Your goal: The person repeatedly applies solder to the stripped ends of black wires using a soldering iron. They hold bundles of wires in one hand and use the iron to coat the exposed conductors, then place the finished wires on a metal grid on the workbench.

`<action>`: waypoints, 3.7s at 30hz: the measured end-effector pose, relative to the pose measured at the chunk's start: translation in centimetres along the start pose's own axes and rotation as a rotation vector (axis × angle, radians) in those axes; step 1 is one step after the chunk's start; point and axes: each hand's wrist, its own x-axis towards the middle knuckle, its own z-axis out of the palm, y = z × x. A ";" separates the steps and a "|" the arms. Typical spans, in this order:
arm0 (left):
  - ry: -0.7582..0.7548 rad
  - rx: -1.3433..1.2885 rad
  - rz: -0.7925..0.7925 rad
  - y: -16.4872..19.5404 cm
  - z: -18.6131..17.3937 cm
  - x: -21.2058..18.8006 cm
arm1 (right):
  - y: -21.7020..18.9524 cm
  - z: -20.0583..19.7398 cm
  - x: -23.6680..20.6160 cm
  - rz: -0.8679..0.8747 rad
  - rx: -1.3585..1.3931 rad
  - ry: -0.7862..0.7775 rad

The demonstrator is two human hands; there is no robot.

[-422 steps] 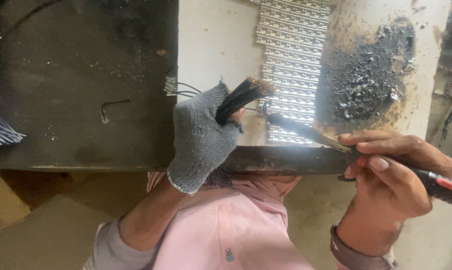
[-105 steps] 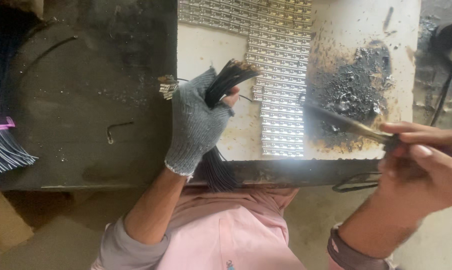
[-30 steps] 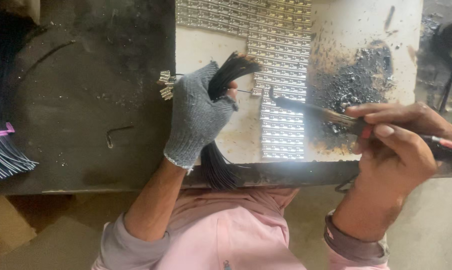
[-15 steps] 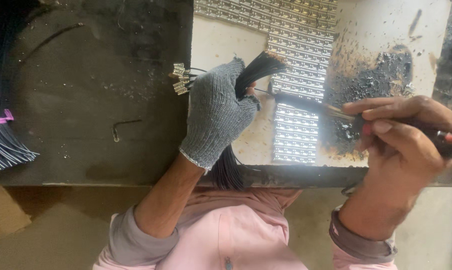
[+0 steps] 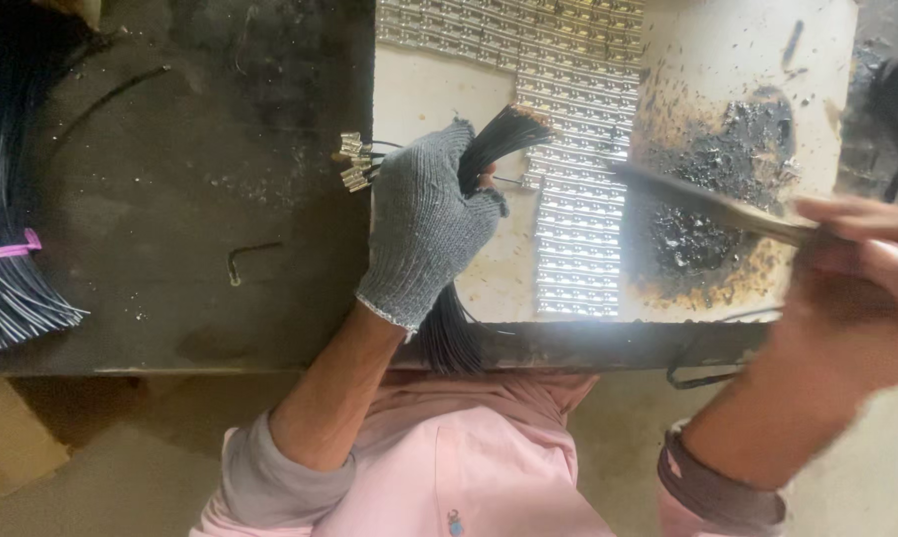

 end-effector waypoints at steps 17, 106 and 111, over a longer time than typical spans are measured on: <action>0.501 -0.309 -0.413 -10.7 -10.6 -5.9 | -0.9 -8.4 -3.4 0.164 -0.043 0.297; 0.198 -0.114 -0.001 -0.1 -6.0 -9.6 | 0.0 -9.3 -2.8 0.101 0.059 0.222; 0.028 -0.458 -0.001 0.9 -1.3 -9.8 | -0.5 -9.6 -6.3 0.001 0.122 0.212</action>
